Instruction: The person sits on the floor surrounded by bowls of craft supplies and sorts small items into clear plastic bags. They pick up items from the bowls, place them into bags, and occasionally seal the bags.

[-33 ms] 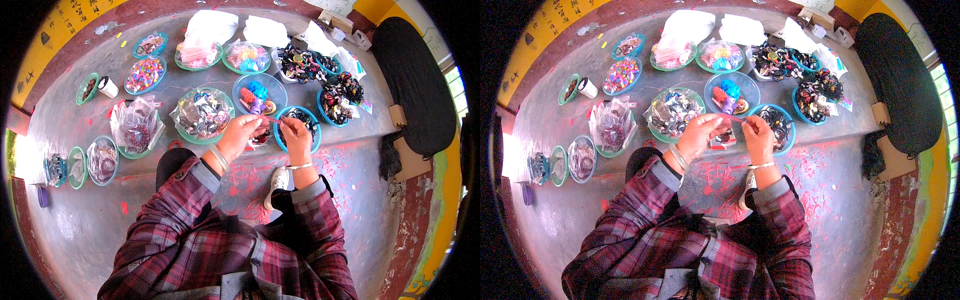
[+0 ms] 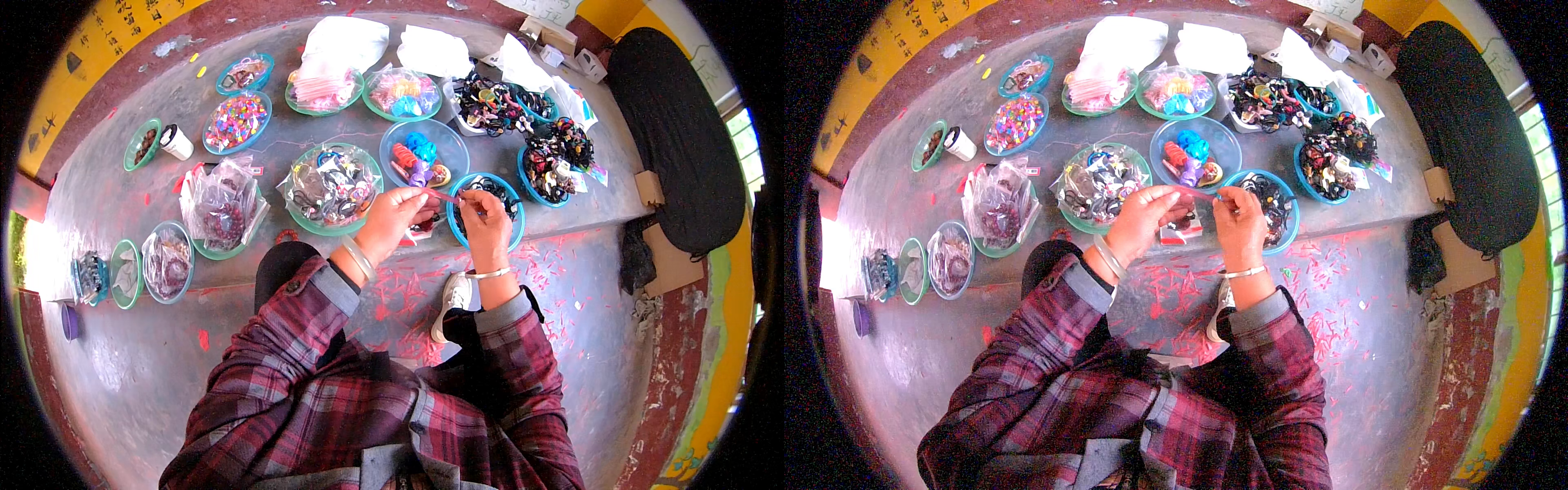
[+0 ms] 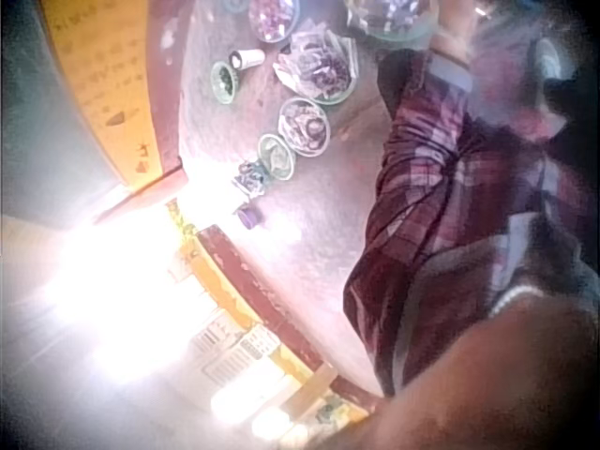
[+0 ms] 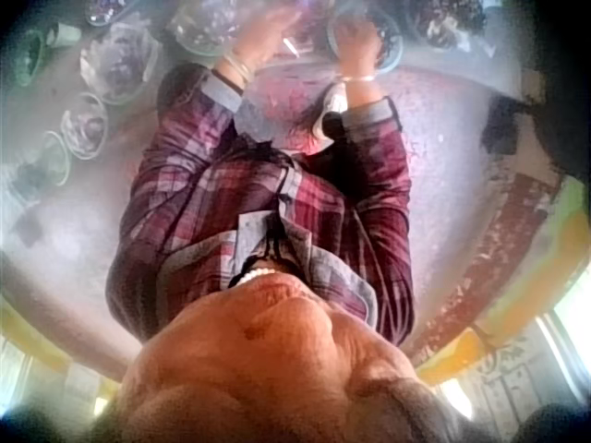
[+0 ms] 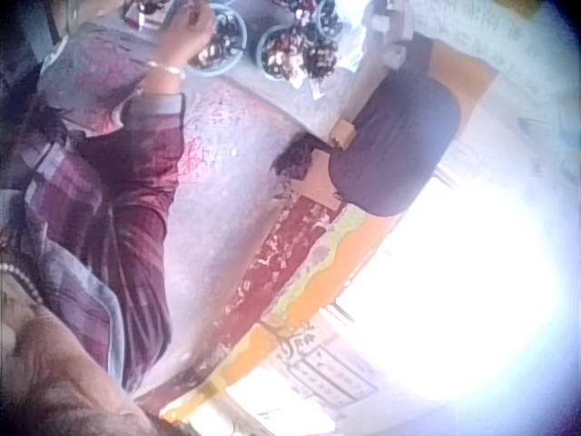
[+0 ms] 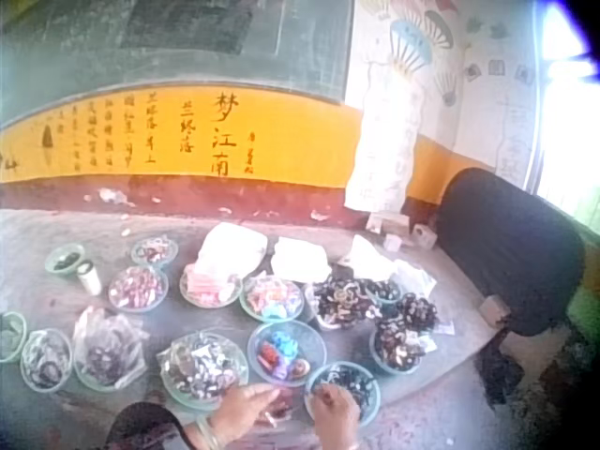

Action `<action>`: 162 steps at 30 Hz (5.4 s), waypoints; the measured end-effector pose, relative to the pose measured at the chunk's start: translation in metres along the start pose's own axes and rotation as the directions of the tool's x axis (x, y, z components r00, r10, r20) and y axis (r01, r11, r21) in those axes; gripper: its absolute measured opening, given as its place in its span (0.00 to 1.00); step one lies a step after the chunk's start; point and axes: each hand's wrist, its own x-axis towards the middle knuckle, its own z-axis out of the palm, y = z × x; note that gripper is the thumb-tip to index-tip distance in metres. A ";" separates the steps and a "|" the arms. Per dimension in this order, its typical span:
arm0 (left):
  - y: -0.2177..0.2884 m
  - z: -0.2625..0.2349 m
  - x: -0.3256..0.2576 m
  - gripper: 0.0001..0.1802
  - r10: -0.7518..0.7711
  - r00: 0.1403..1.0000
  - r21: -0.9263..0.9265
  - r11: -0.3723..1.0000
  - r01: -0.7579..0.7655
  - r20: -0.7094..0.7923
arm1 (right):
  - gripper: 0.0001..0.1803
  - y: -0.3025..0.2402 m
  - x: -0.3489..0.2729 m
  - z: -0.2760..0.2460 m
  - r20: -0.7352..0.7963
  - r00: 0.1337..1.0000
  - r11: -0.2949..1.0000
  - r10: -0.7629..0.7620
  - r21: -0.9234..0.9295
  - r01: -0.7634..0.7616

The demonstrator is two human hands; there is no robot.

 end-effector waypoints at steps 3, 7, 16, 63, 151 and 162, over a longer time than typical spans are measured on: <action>-0.006 0.001 -0.002 0.13 0.044 0.998 0.173 0.984 -0.050 0.035 | 0.06 -0.015 -0.004 -0.001 -0.023 0.934 0.908 -0.356 -0.247 0.340; -0.010 0.007 -0.004 0.12 0.188 0.980 0.392 0.898 -0.197 0.062 | 0.05 -0.024 -0.011 0.008 0.051 0.869 0.799 -0.492 -0.371 0.474; -0.016 0.010 -0.005 0.11 0.401 0.890 0.742 0.524 -0.418 0.217 | 0.05 -0.022 -0.016 0.007 0.130 0.878 0.715 -0.461 -0.531 0.455; -0.020 0.007 -0.012 0.11 0.250 0.885 0.841 0.290 -0.456 0.394 | 0.04 -0.017 -0.020 0.007 0.258 0.940 0.685 -0.223 -0.645 0.339; -0.004 -0.005 -0.006 0.13 -0.160 0.987 0.012 0.987 0.160 0.022 | 0.07 0.033 0.000 -0.098 0.114 0.971 0.973 0.209 0.076 -0.218; -0.013 -0.005 -0.006 0.12 -0.158 0.986 0.064 0.986 0.154 0.058 | 0.10 0.145 -0.118 -0.237 -0.287 0.863 0.679 0.417 -0.532 -0.505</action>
